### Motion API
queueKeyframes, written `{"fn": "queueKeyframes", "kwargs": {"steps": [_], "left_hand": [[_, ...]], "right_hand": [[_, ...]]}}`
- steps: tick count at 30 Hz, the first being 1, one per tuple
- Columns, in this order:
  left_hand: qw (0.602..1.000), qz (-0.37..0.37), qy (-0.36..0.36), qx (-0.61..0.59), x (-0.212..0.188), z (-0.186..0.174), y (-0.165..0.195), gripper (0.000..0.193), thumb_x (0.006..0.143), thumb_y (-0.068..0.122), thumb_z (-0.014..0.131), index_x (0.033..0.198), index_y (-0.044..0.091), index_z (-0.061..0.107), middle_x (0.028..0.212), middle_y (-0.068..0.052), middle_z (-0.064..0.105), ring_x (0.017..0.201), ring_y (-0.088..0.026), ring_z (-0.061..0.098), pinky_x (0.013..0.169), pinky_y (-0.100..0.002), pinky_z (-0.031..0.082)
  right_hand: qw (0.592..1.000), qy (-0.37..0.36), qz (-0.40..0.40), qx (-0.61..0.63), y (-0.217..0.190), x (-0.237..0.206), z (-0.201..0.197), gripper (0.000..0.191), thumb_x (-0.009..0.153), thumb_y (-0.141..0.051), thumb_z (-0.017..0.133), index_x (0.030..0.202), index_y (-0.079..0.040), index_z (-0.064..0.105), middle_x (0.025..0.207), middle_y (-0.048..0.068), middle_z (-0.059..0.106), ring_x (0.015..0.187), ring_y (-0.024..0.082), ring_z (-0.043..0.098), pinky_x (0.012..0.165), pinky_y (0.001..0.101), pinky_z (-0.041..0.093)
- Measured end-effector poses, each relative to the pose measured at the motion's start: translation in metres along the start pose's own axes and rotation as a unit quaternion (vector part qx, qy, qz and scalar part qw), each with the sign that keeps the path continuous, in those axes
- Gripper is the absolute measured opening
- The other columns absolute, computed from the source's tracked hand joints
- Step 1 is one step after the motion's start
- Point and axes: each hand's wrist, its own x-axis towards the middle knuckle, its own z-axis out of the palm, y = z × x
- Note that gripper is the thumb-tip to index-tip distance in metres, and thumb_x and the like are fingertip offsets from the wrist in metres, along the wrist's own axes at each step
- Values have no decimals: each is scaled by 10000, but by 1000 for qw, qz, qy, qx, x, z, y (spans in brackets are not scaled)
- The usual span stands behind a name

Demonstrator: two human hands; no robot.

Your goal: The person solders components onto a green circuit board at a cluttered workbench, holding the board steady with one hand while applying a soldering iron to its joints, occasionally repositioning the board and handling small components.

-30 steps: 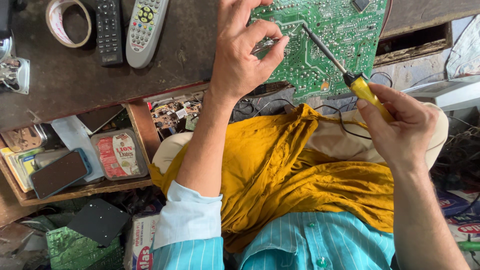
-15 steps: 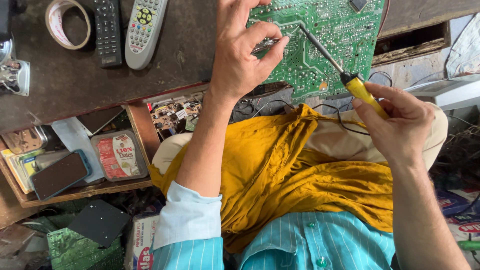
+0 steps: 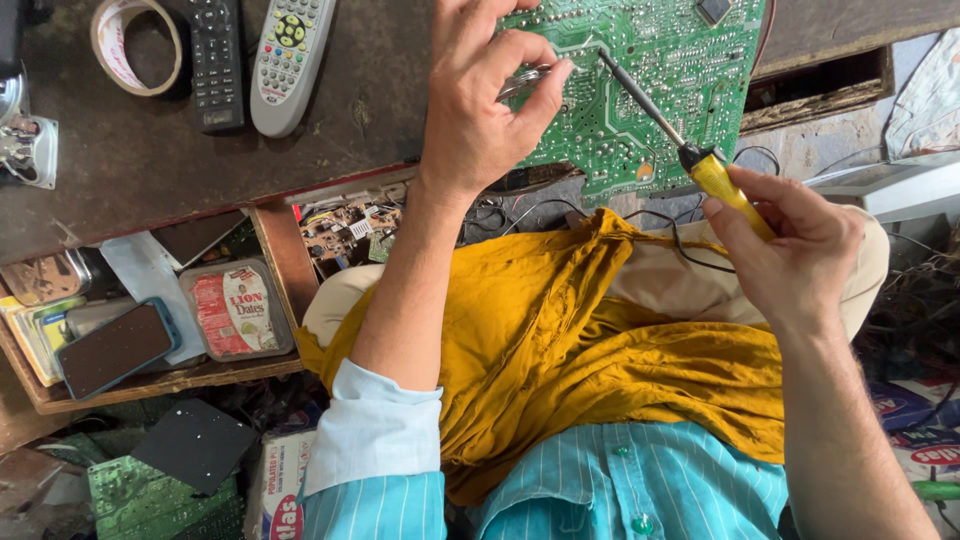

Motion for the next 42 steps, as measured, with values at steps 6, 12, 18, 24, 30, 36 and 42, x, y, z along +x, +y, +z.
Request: {"fn": "queueKeyframes", "kwargs": {"steps": [6, 12, 18, 24, 30, 36, 42], "left_hand": [[1000, 6, 10, 2, 0, 0, -3, 198, 946, 91, 864, 926, 84, 667, 1285, -38, 642, 1293, -258, 556, 1049, -387, 501], [1000, 2, 10, -2, 0, 2, 0, 199, 940, 87, 866, 926, 82, 667, 1284, -33, 630, 1286, -256, 552, 1053, -383, 495], [1000, -2, 7, 9, 2, 3, 2, 197, 925, 90, 885, 923, 85, 688, 1268, -28, 618, 1267, -259, 548, 1034, -384, 486], [1000, -1, 9, 13, 3, 5, 5, 196, 916, 88, 883, 922, 87, 687, 1254, -34, 611, 1250, -266, 545, 1016, -389, 484], [1000, -5, 11, 13, 3, 6, 6, 201, 908, 89, 892, 925, 92, 692, 1234, -34, 609, 1231, -270, 551, 1000, -393, 486], [1000, 9, 17, 20, 3, 6, 3, 198, 910, 94, 898, 930, 105, 702, 1236, -34, 605, 1229, -273, 548, 1032, -420, 483], [1000, 4, 17, 15, 2, 5, 4, 199, 910, 87, 901, 935, 105, 704, 1237, -39, 601, 1231, -271, 545, 1004, -401, 476]], "right_hand": [[1000, 26, -4, 1, -4, -7, -4, 250, 1016, 23, 800, 1254, 42, 727, 1093, 78, 751, 949, 57, 700, 827, 183, 572], [1000, 23, -18, -6, -2, -4, -2, 217, 1023, 27, 795, 1226, 60, 724, 1038, 79, 748, 902, 47, 688, 829, 188, 561], [999, 19, -21, -18, -1, -2, -1, 219, 1028, 29, 802, 1233, 60, 729, 1004, 68, 740, 872, 34, 669, 799, 179, 540], [1000, 20, -14, -11, 0, -1, 1, 231, 1019, 22, 804, 1234, 55, 727, 978, 52, 736, 836, 20, 651, 759, 169, 521], [1000, 18, -6, -12, 1, 0, 1, 231, 1022, 16, 805, 1238, 52, 733, 922, 30, 714, 782, 7, 622, 703, 157, 494], [1000, 16, 6, -18, -1, 0, 1, 250, 1014, 24, 817, 1252, 41, 744, 904, 18, 695, 760, 2, 592, 650, 149, 464], [998, 1, 39, 49, -4, 3, 3, 267, 1000, 47, 784, 1260, 24, 730, 1071, 30, 732, 914, 27, 662, 763, 163, 537]]}}
